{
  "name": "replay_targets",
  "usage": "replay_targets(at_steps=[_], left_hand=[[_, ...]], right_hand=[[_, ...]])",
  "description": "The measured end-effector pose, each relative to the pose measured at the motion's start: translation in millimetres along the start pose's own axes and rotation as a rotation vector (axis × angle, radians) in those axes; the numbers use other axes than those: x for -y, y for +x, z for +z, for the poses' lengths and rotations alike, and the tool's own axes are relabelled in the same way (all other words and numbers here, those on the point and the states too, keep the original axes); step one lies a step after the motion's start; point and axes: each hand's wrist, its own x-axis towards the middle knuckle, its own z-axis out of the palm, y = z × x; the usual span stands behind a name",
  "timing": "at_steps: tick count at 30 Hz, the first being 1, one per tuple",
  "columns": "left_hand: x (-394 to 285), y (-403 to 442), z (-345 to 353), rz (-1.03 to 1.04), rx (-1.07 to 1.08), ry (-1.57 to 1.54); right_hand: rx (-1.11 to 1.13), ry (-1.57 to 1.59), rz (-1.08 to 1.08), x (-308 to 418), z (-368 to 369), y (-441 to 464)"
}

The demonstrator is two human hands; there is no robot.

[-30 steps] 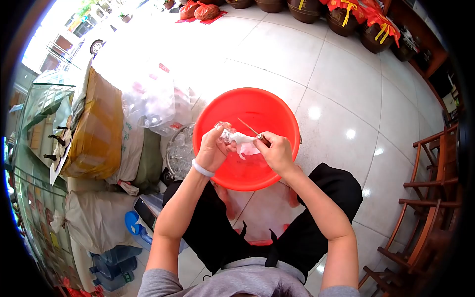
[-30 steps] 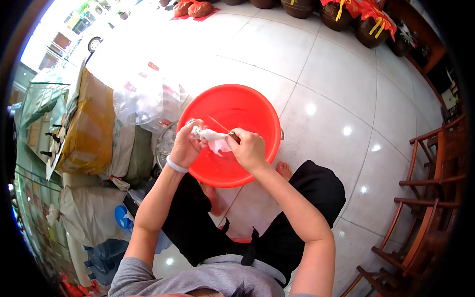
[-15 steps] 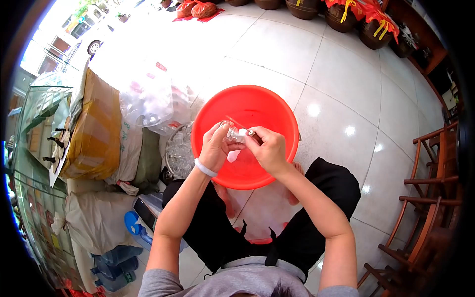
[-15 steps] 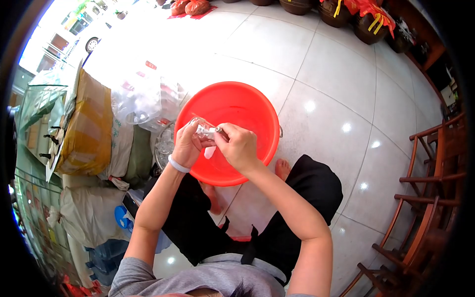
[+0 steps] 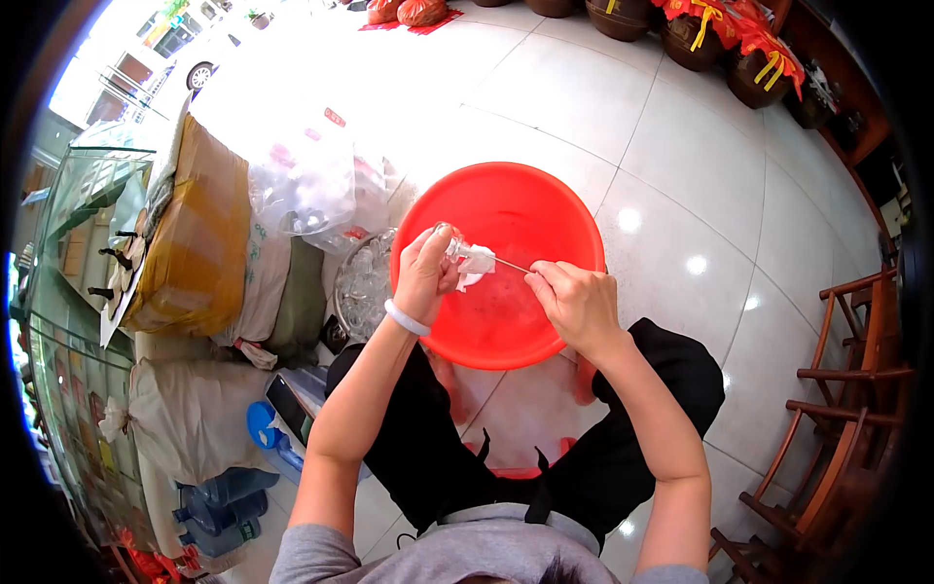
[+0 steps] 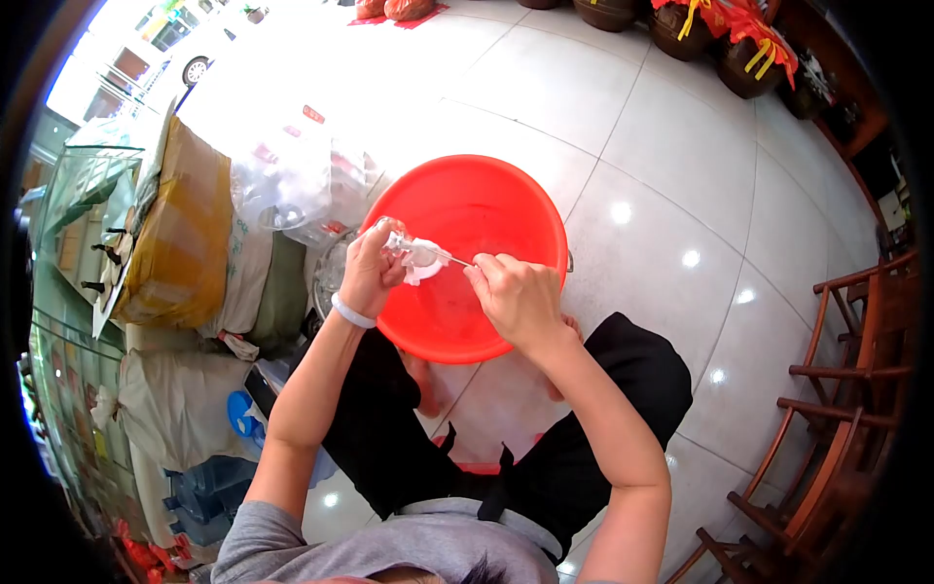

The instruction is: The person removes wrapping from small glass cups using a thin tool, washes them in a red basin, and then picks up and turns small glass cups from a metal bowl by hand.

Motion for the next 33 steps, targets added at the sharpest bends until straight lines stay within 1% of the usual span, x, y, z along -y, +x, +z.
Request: replay_targets(at_steps=[4,6,10,14,19,25,27,29,31,33], left_hand=[[-4.4,-1.4,10.3,0.029,-0.028,0.022],[-3.6,-1.4,12.0,0.062,-0.046,0.080],[-0.4,-1.5,11.4,0.065,-0.014,0.090],[-2.5,-3.1,12.1,0.050,-0.001,0.088],[-3.8,-2.9,9.8,0.017,0.018,0.075],[-1.5,-6.1,10.1,-0.031,0.041,0.088],[-2.3,-6.7,9.4,-0.063,0.109,0.109],[-4.0,-9.2,10.9,-0.079,0.124,0.135],[-4.8,-10.0,10.2,-0.096,0.139,0.160],[-5.4,-9.7,8.0,-0.080,0.221,0.158]], right_hand=[[-0.020,-0.038,-0.015,1.5,-0.5,2.0],[-0.030,-0.036,-0.023,1.8,1.0,2.8],[-0.013,-0.054,-0.050,-0.4,3.7,1.4],[-0.016,-0.027,-0.072,1.3,0.8,2.1],[-0.093,0.050,-0.065,2.0,5.7,-0.4],[-0.091,0.100,-0.091,2.6,10.3,3.3],[-0.089,0.116,-0.094,2.9,10.2,4.7],[-0.088,0.131,-0.097,2.9,8.3,5.9],[0.003,0.107,-0.102,1.5,4.3,6.4],[0.020,0.099,-0.112,-3.2,5.0,6.0]])
